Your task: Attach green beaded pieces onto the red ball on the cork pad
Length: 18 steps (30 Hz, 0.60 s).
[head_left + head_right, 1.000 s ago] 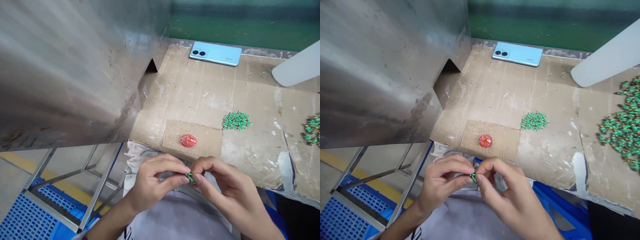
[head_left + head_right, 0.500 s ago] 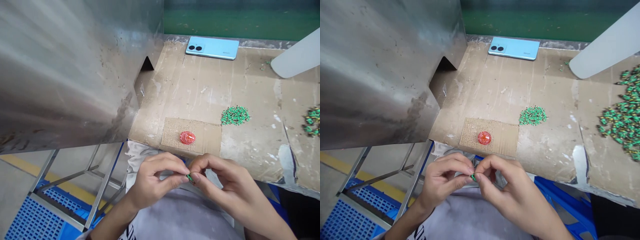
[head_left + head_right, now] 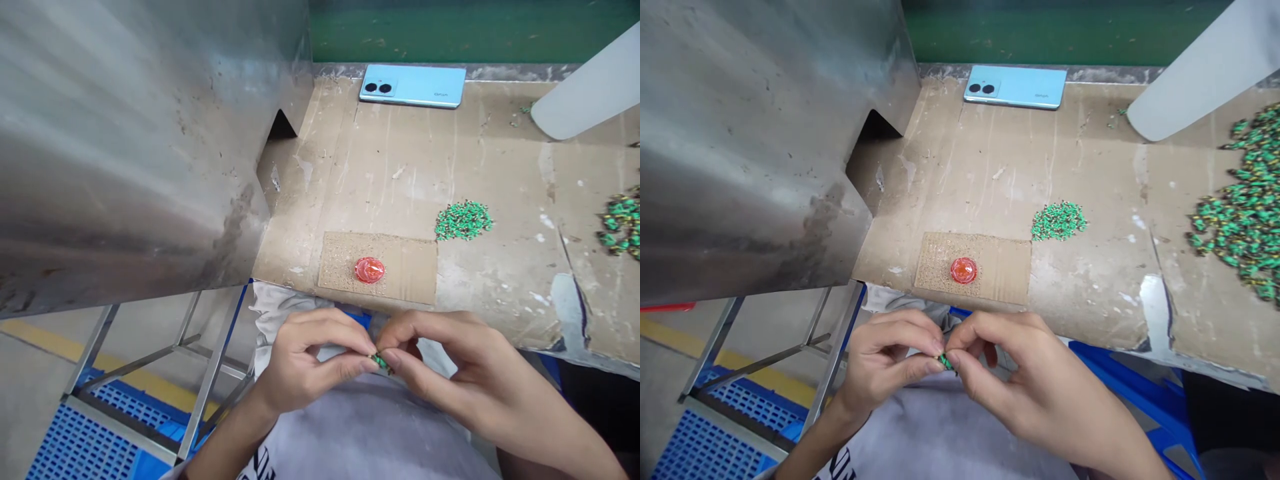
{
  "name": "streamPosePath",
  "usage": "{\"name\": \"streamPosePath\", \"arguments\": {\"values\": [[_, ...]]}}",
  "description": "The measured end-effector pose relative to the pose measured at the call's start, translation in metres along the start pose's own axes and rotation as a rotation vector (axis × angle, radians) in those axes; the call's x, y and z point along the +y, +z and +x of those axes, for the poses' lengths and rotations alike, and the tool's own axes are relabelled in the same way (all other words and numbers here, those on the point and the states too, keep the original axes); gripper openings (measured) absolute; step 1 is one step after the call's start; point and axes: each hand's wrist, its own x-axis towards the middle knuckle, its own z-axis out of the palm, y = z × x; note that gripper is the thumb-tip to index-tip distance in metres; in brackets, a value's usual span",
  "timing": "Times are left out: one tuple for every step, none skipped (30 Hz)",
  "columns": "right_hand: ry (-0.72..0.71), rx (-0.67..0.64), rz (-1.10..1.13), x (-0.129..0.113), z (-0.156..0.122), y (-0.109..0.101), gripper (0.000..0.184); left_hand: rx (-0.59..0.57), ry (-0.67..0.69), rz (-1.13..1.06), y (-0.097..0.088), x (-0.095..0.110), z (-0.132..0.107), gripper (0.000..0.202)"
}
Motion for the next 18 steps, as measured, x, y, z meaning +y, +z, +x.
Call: {"name": "streamPosePath", "arguments": {"values": [[-0.004, 0.002, -0.011, 0.0001, -0.0012, -0.0001, 0.013, 0.001, 0.004, -0.001, 0.0002, -0.0002, 0.0003, 0.008], [-0.006, 0.005, -0.021, 0.0001, -0.0024, -0.0002, 0.012, 0.001, 0.008, 0.000, 0.0004, -0.0003, 0.0005, 0.007], [-0.010, 0.009, -0.027, 0.0002, -0.0035, -0.0002, 0.011, 0.001, 0.015, -0.001, 0.0005, -0.0006, 0.0007, 0.007], [-0.013, 0.011, -0.030, 0.0003, -0.0045, -0.0001, 0.011, 0.000, 0.024, -0.003, 0.0006, -0.0008, 0.0009, 0.006], [-0.015, 0.010, -0.029, 0.0004, -0.0054, -0.0001, 0.012, -0.003, 0.033, -0.001, 0.0007, -0.0011, 0.0011, 0.006], [-0.020, 0.003, -0.023, 0.0006, -0.0061, -0.0001, 0.012, -0.007, 0.044, 0.003, 0.0008, -0.0015, 0.0014, 0.007], [-0.028, -0.002, -0.016, 0.0008, -0.0066, 0.0000, 0.012, -0.011, 0.057, 0.009, 0.0009, -0.0019, 0.0018, 0.007], [-0.036, -0.006, -0.010, 0.0011, -0.0071, 0.0001, 0.011, -0.013, 0.075, 0.016, 0.0010, -0.0023, 0.0021, 0.006], [-0.046, -0.006, -0.007, 0.0014, -0.0074, 0.0004, 0.010, -0.014, 0.093, 0.024, 0.0010, -0.0028, 0.0023, 0.006], [-0.053, -0.004, -0.005, 0.0016, -0.0077, 0.0008, 0.009, -0.014, 0.110, 0.033, 0.0011, -0.0033, 0.0024, 0.006], [-0.057, 0.002, -0.004, 0.0016, -0.0079, 0.0014, 0.008, -0.012, 0.130, 0.039, 0.0012, -0.0039, 0.0023, 0.006], [-0.054, 0.007, -0.003, 0.0016, -0.0080, 0.0022, 0.007, -0.013, 0.149, 0.048, 0.0013, -0.0043, 0.0019, 0.006], [-0.047, 0.009, 0.002, 0.0016, -0.0081, 0.0031, 0.007, -0.014, 0.167, 0.060, 0.0015, -0.0047, 0.0012, 0.007], [-0.042, 0.012, 0.009, 0.0016, -0.0084, 0.0041, 0.006, -0.017, 0.181, 0.077, 0.0018, -0.0050, 0.0003, 0.007], [-0.042, 0.016, 0.015, 0.0019, -0.0087, 0.0050, 0.006, -0.019, 0.197, 0.093, 0.0023, -0.0050, -0.0008, 0.007], [-0.049, 0.023, 0.018, 0.0027, -0.0092, 0.0059, 0.007, -0.018, 0.207, 0.109, 0.0028, -0.0047, -0.0020, 0.006], [-0.064, 0.034, 0.018, 0.0040, -0.0097, 0.0066, 0.009, -0.012, 0.201, 0.121, 0.0034, -0.0041, -0.0032, 0.004], [-0.094, 0.048, 0.016, 0.0060, -0.0102, 0.0071, 0.012, 0.002, 0.173, 0.122, 0.0042, -0.0031, -0.0041, 0.004]]}}
